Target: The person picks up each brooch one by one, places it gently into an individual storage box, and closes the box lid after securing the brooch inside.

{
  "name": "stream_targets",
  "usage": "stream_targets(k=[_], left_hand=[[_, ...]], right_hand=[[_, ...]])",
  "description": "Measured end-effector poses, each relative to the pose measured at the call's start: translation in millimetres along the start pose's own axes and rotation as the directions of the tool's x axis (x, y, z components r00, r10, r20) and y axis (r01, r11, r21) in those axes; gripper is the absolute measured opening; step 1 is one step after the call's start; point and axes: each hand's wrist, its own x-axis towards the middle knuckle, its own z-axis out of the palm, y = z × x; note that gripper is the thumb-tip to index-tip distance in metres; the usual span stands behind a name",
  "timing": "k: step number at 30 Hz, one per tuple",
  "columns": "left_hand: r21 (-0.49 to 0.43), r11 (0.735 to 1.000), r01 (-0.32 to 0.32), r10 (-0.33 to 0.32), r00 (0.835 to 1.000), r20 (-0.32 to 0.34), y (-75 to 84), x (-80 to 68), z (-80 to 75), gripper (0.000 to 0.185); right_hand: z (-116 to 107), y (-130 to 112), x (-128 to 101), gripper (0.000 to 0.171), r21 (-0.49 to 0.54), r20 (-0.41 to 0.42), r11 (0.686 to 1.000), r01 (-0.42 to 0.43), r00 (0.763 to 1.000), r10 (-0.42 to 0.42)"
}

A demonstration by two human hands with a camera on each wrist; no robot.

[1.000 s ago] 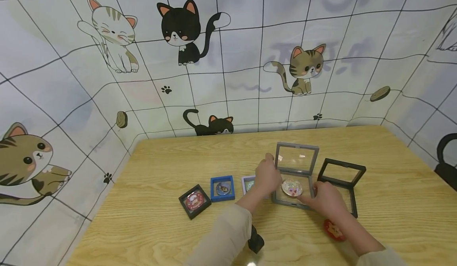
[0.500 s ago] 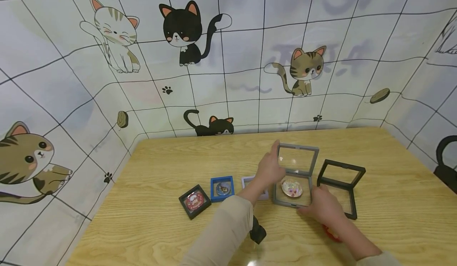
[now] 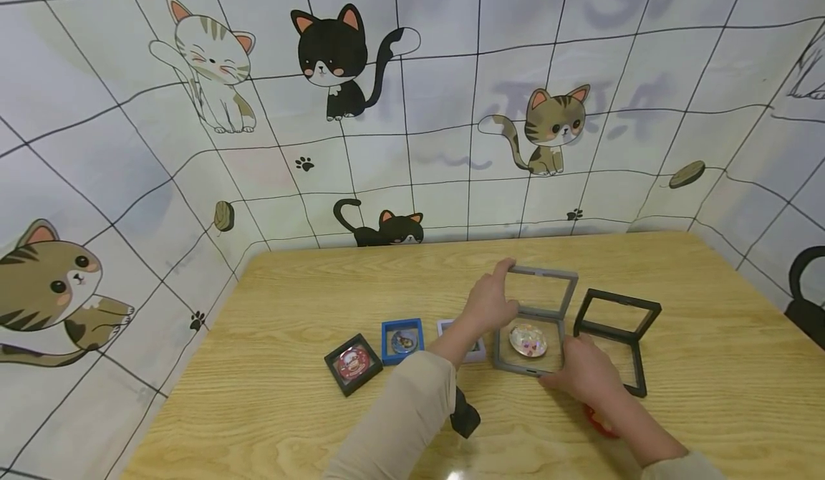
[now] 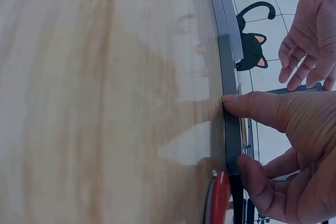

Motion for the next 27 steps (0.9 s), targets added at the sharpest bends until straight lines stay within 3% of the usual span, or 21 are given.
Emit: stream_targets(k=[11, 18, 23, 27], left_hand=[[-0.017, 1.0, -0.014, 0.014, 1.0, -0.017, 5.3, -4.3, -2.5, 0.056], [-0.127, 0.988, 0.092, -0.095, 0.995, -0.017, 8.6, -8.7, -2.7, 0.042], [-0.145, 0.983, 0.114, -0.12, 0.992, -0.036, 9.1, -10.8, -2.8, 0.025], [-0.151, 0.978, 0.143, -0.15, 0.988, -0.034, 10.4, -12.7, -3.2, 0.031]], right_hand=[[-1.1, -0.2, -1.8, 0.047, 0.009, 0.007, 1.0, 0.007, 1.0, -0.007], [-0.8, 1.0, -1.3, 0.051, 0.007, 0.001, 1.0, 0.015, 1.0, -0.015], [-1.4, 1.3, -0.7, 0.06, 0.003, -0.007, 0.999, 0.034, 0.999, -0.034], [-0.5, 2.4, -0.6, 0.072, -0.012, -0.012, 0.998, 0.058, 0.998, -0.058]])
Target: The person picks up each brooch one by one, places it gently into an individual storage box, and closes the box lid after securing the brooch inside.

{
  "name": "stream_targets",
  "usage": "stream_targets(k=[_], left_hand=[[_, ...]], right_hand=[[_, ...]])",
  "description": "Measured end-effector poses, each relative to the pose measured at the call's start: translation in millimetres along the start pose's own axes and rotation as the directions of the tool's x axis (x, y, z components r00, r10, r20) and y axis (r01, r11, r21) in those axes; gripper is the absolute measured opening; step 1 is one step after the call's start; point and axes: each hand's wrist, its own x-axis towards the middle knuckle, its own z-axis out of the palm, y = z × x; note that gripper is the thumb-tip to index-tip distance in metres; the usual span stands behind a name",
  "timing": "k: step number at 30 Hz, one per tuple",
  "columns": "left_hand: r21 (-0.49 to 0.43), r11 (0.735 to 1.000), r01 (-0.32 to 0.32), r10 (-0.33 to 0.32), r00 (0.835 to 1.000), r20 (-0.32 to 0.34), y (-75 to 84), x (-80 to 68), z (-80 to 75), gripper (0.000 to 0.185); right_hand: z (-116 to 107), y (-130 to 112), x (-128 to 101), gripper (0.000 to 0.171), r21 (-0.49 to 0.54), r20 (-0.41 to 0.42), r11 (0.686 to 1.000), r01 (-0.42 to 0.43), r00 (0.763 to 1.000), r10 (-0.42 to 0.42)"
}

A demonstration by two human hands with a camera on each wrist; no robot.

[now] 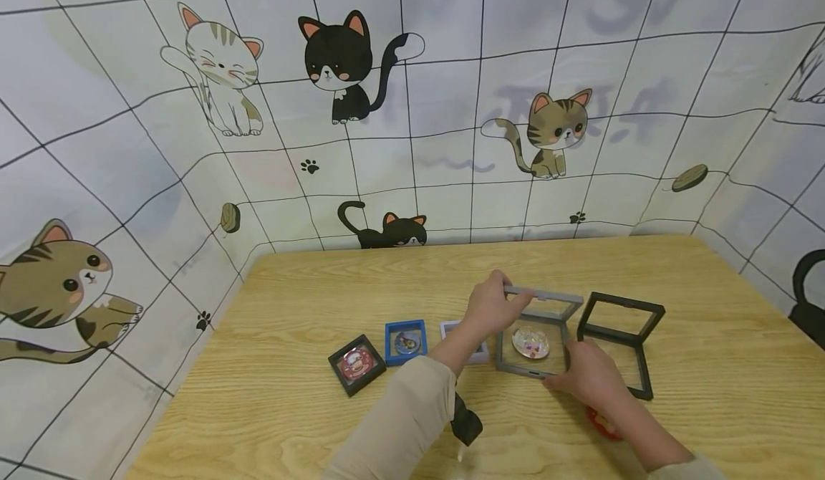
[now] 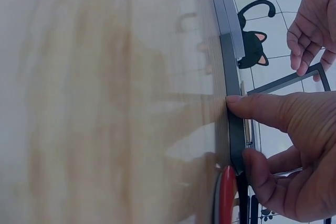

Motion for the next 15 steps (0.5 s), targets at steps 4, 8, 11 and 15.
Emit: stream_targets(k=[4, 8, 11, 15], left_hand=[[0.008, 0.999, 0.031, -0.031, 1.0, -0.004, 1.5, -1.6, 0.0, 0.037], [0.034, 0.999, 0.036, -0.036, 0.999, -0.012, 1.8, -2.6, -0.2, 0.038], [0.043, 0.998, 0.042, -0.042, 0.999, -0.002, 1.6, -3.8, -0.5, 0.036], [0.075, 0.996, 0.052, -0.053, 0.998, 0.017, 1.8, -5.6, -1.1, 0.032]], right_hand=[[2.4, 2.0, -0.9, 0.071, 0.007, -0.002, 1.0, 0.008, 1.0, -0.008], [3.6, 2.8, -0.7, 0.066, 0.026, -0.006, 1.0, -0.011, 1.0, 0.012], [3.2, 1.7, -0.8, 0.06, 0.047, -0.005, 0.998, -0.04, 0.999, 0.041], [3.1, 0.7, -1.8, 0.056, 0.077, -0.006, 0.994, -0.072, 0.997, 0.073]])
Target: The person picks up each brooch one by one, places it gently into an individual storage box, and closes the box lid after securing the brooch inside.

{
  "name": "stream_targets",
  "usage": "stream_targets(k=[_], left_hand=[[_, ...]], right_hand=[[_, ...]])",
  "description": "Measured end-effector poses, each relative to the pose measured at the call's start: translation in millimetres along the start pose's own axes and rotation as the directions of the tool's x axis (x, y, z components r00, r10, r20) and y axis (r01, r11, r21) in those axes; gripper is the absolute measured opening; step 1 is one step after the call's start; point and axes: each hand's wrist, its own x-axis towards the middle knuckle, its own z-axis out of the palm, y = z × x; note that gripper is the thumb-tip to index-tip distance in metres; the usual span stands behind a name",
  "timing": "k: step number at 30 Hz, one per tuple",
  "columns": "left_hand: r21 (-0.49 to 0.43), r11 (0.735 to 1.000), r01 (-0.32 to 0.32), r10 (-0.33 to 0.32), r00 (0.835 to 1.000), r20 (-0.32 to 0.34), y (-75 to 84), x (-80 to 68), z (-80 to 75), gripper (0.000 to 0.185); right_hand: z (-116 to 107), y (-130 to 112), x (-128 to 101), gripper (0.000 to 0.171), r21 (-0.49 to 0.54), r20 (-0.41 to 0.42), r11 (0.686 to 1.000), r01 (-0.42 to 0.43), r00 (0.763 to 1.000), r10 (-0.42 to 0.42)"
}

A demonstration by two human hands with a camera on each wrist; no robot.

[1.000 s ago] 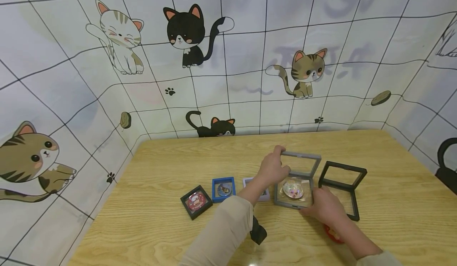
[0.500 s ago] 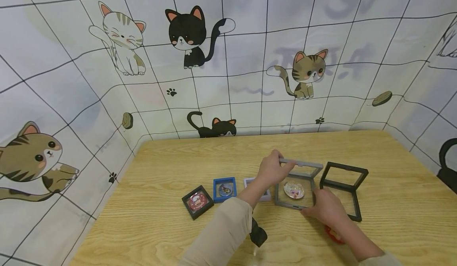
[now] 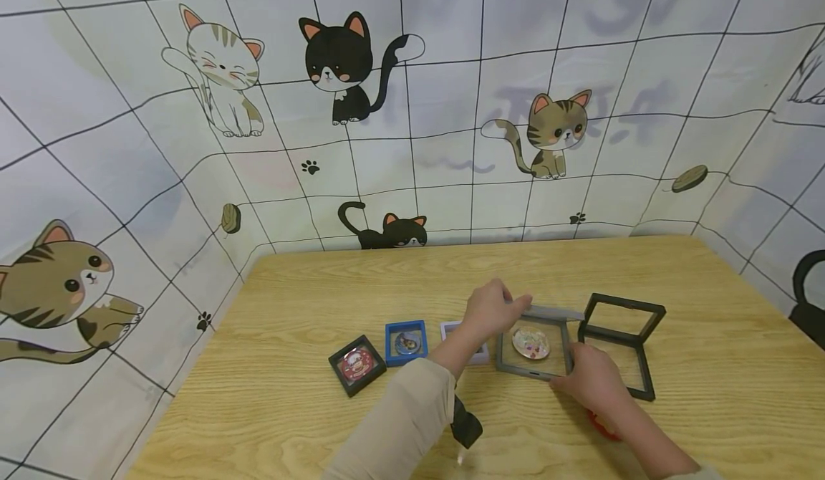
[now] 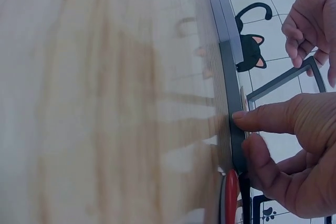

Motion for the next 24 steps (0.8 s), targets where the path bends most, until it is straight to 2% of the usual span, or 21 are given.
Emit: stream_targets(k=[7, 13, 16, 24], left_hand=[[0.063, 0.998, 0.003, -0.005, 0.999, 0.043, 0.1, -3.7, -2.1, 0.031], [0.086, 0.996, 0.007, -0.016, 0.994, 0.107, -2.4, -6.1, -2.7, 0.053], [0.109, 0.994, 0.009, -0.025, 0.989, 0.149, -4.2, -6.7, -2.9, 0.056], [0.132, 0.991, -0.034, 0.005, 0.977, 0.214, -7.7, -7.9, -3.4, 0.057]], right_hand=[[0.6, 0.7, -0.8, 0.063, 0.038, -0.006, 0.999, -0.026, 1.0, 0.026], [0.8, 0.6, -2.2, 0.066, 0.038, -0.011, 0.999, -0.025, 1.0, 0.026], [2.0, 1.2, -3.1, 0.067, 0.053, -0.006, 0.998, -0.032, 0.999, 0.033], [3.2, 2.0, -6.4, 0.066, 0.118, 0.002, 0.992, -0.05, 0.999, 0.05]])
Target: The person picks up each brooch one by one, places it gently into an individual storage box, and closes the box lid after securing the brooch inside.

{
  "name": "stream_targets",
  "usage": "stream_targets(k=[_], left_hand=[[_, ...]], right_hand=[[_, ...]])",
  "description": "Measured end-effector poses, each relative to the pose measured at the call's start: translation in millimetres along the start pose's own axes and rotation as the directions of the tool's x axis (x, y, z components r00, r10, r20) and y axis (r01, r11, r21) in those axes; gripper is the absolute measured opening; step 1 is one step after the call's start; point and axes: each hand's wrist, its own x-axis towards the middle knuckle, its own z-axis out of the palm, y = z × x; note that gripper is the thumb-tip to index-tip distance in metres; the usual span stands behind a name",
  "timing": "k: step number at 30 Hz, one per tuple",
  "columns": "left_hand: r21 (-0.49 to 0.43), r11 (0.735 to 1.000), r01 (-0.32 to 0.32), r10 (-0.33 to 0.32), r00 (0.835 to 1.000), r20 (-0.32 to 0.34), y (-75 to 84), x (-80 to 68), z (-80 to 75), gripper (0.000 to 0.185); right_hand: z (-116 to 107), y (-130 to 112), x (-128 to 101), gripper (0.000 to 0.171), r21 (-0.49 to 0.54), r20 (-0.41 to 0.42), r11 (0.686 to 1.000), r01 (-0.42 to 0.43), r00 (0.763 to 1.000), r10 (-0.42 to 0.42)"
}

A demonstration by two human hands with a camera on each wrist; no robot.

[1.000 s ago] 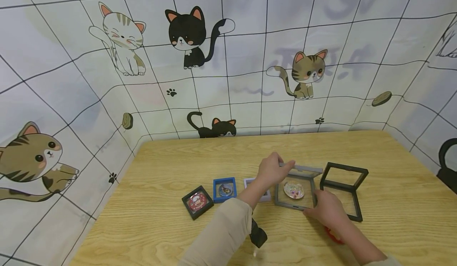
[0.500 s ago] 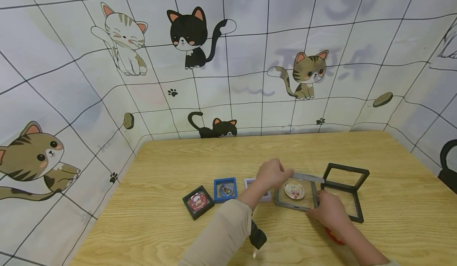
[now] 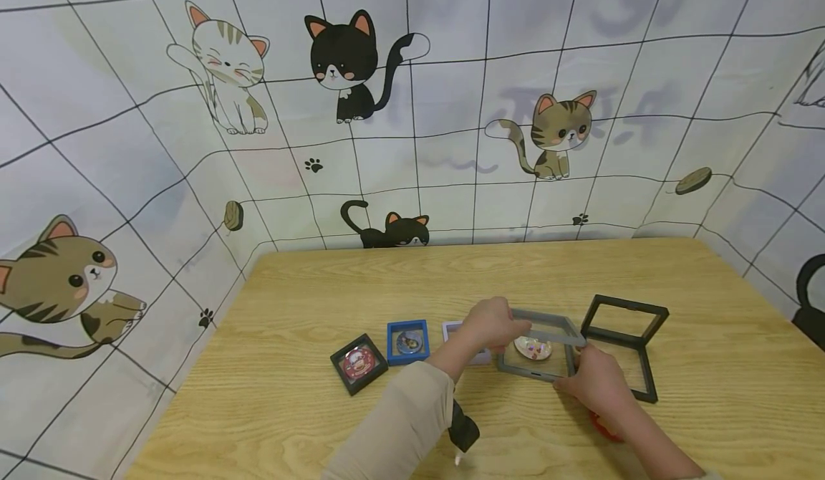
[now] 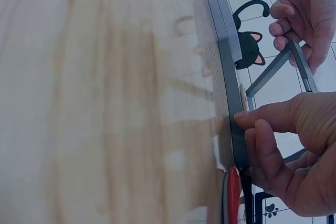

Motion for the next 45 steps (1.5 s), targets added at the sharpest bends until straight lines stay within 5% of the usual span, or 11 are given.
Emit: stream_targets(k=[13, 18, 22, 25, 32, 39, 45], left_hand=[[0.03, 0.999, -0.01, 0.01, 1.0, 0.022, -0.2, -2.3, 1.3, 0.056], [0.025, 0.999, 0.023, -0.024, 0.999, 0.045, -0.6, -3.5, 3.2, 0.036], [0.076, 0.996, 0.048, -0.053, 0.996, 0.073, -0.4, -4.4, 5.7, 0.063], [0.141, 0.989, 0.047, -0.058, 0.995, 0.079, -0.5, -4.5, 8.5, 0.054], [0.291, 0.957, 0.011, -0.042, 0.994, 0.099, -0.7, -4.2, 16.7, 0.038], [0.332, 0.943, -0.008, -0.013, 0.998, 0.061, -4.1, -4.9, 26.1, 0.037], [0.462, 0.886, -0.048, 0.038, 0.999, 0.031, -3.0, -4.1, 29.3, 0.037]], right_hand=[[-3.5, 1.9, 2.0, 0.067, -0.017, -0.009, 1.0, -0.001, 1.0, 0.001], [-4.4, 1.2, 1.8, 0.066, -0.021, -0.007, 1.0, 0.0, 1.0, 0.0], [-4.8, 1.0, 1.5, 0.067, -0.023, -0.005, 1.0, -0.002, 1.0, 0.002], [-4.6, 1.2, 1.9, 0.072, -0.04, -0.005, 0.999, 0.001, 1.0, -0.001], [-4.0, 1.2, 2.6, 0.076, -0.07, -0.003, 0.998, 0.008, 1.0, -0.009], [-3.8, 1.6, 2.0, 0.071, -0.068, -0.009, 0.997, 0.02, 1.0, -0.021], [-3.4, 1.8, 1.8, 0.068, -0.062, -0.01, 0.998, 0.022, 1.0, -0.022]])
